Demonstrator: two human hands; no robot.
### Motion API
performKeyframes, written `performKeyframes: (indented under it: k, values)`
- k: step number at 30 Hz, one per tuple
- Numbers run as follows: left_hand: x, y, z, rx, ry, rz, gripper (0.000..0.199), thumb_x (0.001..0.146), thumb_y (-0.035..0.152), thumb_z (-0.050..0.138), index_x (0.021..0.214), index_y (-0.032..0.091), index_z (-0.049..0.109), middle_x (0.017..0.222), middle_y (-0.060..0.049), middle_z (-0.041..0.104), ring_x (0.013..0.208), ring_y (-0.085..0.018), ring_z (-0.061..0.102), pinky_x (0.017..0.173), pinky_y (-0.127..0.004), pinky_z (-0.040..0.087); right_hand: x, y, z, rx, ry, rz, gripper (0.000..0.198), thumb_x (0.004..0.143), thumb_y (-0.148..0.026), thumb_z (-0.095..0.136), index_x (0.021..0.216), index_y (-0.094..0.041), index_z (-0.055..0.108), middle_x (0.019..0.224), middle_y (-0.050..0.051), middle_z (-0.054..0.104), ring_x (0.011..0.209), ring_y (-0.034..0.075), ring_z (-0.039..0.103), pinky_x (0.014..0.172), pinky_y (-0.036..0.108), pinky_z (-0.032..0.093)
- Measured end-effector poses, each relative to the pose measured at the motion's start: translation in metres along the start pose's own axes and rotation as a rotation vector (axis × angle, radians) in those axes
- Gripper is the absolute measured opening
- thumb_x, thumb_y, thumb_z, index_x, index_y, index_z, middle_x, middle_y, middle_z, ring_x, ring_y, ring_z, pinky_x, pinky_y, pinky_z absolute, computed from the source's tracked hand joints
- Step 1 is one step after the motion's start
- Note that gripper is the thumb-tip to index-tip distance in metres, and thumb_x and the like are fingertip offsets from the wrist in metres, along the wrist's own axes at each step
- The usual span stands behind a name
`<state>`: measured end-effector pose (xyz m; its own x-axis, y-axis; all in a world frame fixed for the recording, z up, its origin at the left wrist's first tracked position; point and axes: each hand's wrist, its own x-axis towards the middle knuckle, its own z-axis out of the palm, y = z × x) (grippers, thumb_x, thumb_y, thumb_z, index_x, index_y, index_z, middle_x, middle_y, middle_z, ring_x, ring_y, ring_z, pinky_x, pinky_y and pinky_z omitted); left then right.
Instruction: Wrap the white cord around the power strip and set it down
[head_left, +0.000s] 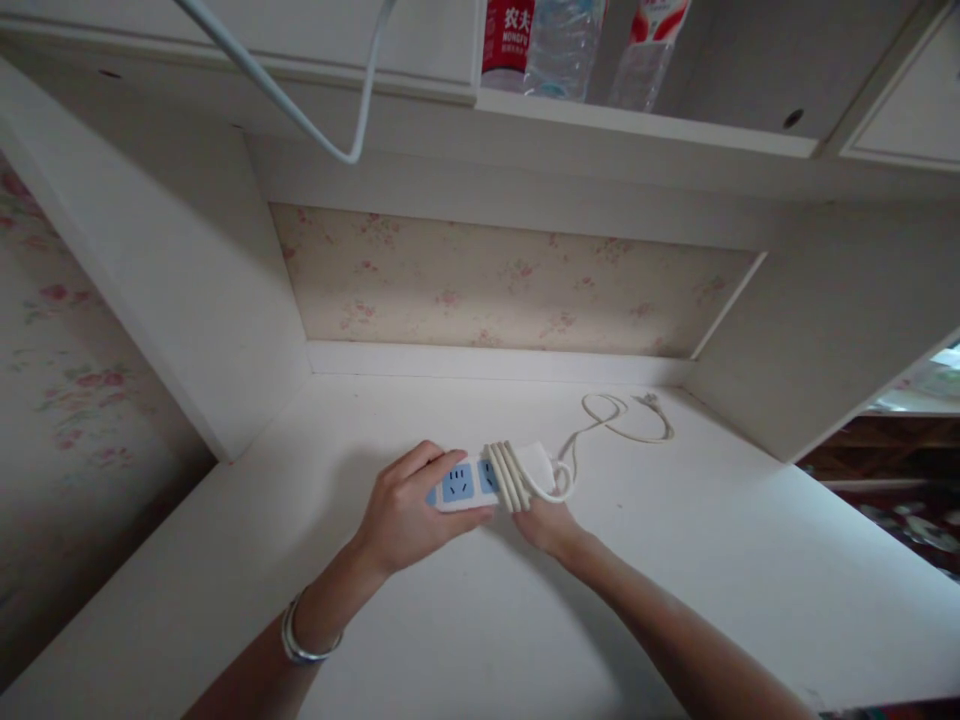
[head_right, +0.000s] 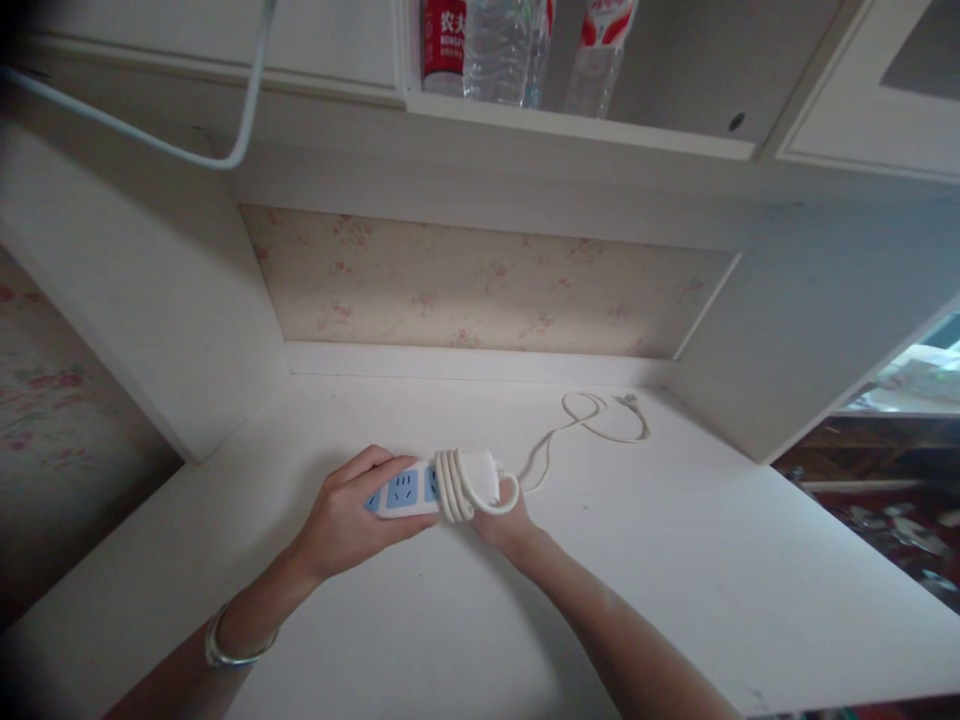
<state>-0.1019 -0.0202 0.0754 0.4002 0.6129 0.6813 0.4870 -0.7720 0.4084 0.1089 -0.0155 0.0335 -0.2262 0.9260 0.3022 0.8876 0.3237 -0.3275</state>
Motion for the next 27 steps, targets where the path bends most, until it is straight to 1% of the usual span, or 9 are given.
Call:
performKeyframes:
  k: [3, 6, 9, 11, 15, 17, 19, 22, 27]
  values:
    - [0.003, -0.008, 0.001, 0.106, 0.059, -0.076, 0.045, 0.073, 0.049, 0.068, 0.108, 0.02, 0.062, 0.09, -0.004, 0.06, 0.077, -0.016, 0.059, 0.071, -0.027, 0.05, -0.014, -0.013, 0.003, -0.074, -0.085, 0.062, 0.051, 0.098, -0.033, 0.024, 0.078, -0.017, 0.068, 0.07, 0.008, 0.07, 0.062, 0.019, 0.065, 0.056, 0.026, 0.038]
    - [0.004, -0.018, 0.004, 0.312, 0.061, -0.108, 0.042, 0.077, 0.049, 0.064, 0.108, 0.022, 0.062, 0.089, -0.004, 0.06, 0.079, -0.018, 0.06, 0.072, -0.029, 0.049, -0.024, -0.03, -0.003, -0.208, -0.12, 0.034, 0.053, 0.099, -0.038, 0.02, 0.075, -0.019, 0.064, 0.066, 0.005, 0.07, 0.056, 0.018, 0.064, 0.051, 0.026, 0.03]
    - [0.002, -0.025, 0.009, 0.499, -0.017, -0.061, 0.039, 0.079, 0.047, 0.062, 0.11, 0.021, 0.061, 0.088, -0.006, 0.061, 0.081, -0.021, 0.06, 0.074, -0.033, 0.047, -0.025, -0.04, -0.021, -0.345, -0.066, -0.06, 0.052, 0.099, -0.039, 0.023, 0.072, -0.02, 0.063, 0.064, 0.004, 0.069, 0.052, 0.016, 0.062, 0.05, 0.027, 0.024]
    - [0.0, -0.026, 0.014, 0.545, -0.093, -0.023, 0.04, 0.078, 0.045, 0.064, 0.11, 0.021, 0.06, 0.089, -0.006, 0.062, 0.082, -0.022, 0.059, 0.075, -0.034, 0.047, -0.02, -0.041, -0.034, -0.389, 0.0, -0.117, 0.054, 0.099, -0.039, 0.024, 0.067, -0.02, 0.063, 0.061, 0.004, 0.068, 0.05, 0.015, 0.061, 0.051, 0.027, 0.021]
    - [-0.007, -0.018, 0.025, 0.524, -0.225, 0.023, 0.041, 0.073, 0.045, 0.07, 0.105, 0.021, 0.06, 0.09, -0.004, 0.063, 0.082, -0.022, 0.06, 0.075, -0.035, 0.046, -0.005, -0.031, -0.055, -0.453, 0.161, -0.224, 0.053, 0.097, -0.037, 0.032, 0.06, -0.019, 0.064, 0.053, 0.004, 0.065, 0.048, 0.014, 0.057, 0.053, 0.028, 0.02]
    - [-0.009, -0.011, 0.03, 0.484, -0.294, 0.046, 0.04, 0.071, 0.047, 0.071, 0.099, 0.02, 0.061, 0.089, -0.003, 0.063, 0.081, -0.022, 0.06, 0.075, -0.036, 0.047, 0.004, -0.027, -0.062, -0.459, 0.237, -0.248, 0.054, 0.096, -0.037, 0.034, 0.055, -0.019, 0.063, 0.05, 0.004, 0.064, 0.046, 0.013, 0.055, 0.054, 0.029, 0.02]
    - [-0.011, -0.003, 0.032, 0.422, -0.355, 0.066, 0.041, 0.068, 0.05, 0.073, 0.095, 0.021, 0.061, 0.088, -0.002, 0.063, 0.079, -0.022, 0.06, 0.074, -0.036, 0.047, 0.013, -0.024, -0.066, -0.448, 0.277, -0.255, 0.056, 0.096, -0.038, 0.034, 0.052, -0.018, 0.062, 0.048, 0.003, 0.063, 0.045, 0.012, 0.053, 0.054, 0.029, 0.019]
    - [-0.011, 0.007, 0.031, 0.344, -0.395, 0.086, 0.044, 0.066, 0.051, 0.073, 0.098, 0.022, 0.062, 0.088, -0.002, 0.063, 0.078, -0.021, 0.06, 0.073, -0.035, 0.048, 0.026, -0.024, -0.069, -0.429, 0.25, -0.248, 0.058, 0.096, -0.04, 0.032, 0.052, -0.019, 0.064, 0.049, 0.004, 0.064, 0.046, 0.012, 0.054, 0.054, 0.028, 0.02]
    - [-0.008, 0.013, 0.021, 0.21, -0.394, 0.13, 0.047, 0.066, 0.052, 0.072, 0.101, 0.022, 0.063, 0.084, -0.002, 0.062, 0.076, -0.019, 0.06, 0.069, -0.032, 0.049, 0.044, -0.022, -0.061, -0.394, 0.107, -0.151, 0.062, 0.097, -0.046, 0.026, 0.06, -0.02, 0.068, 0.058, 0.005, 0.068, 0.054, 0.016, 0.06, 0.054, 0.028, 0.023]
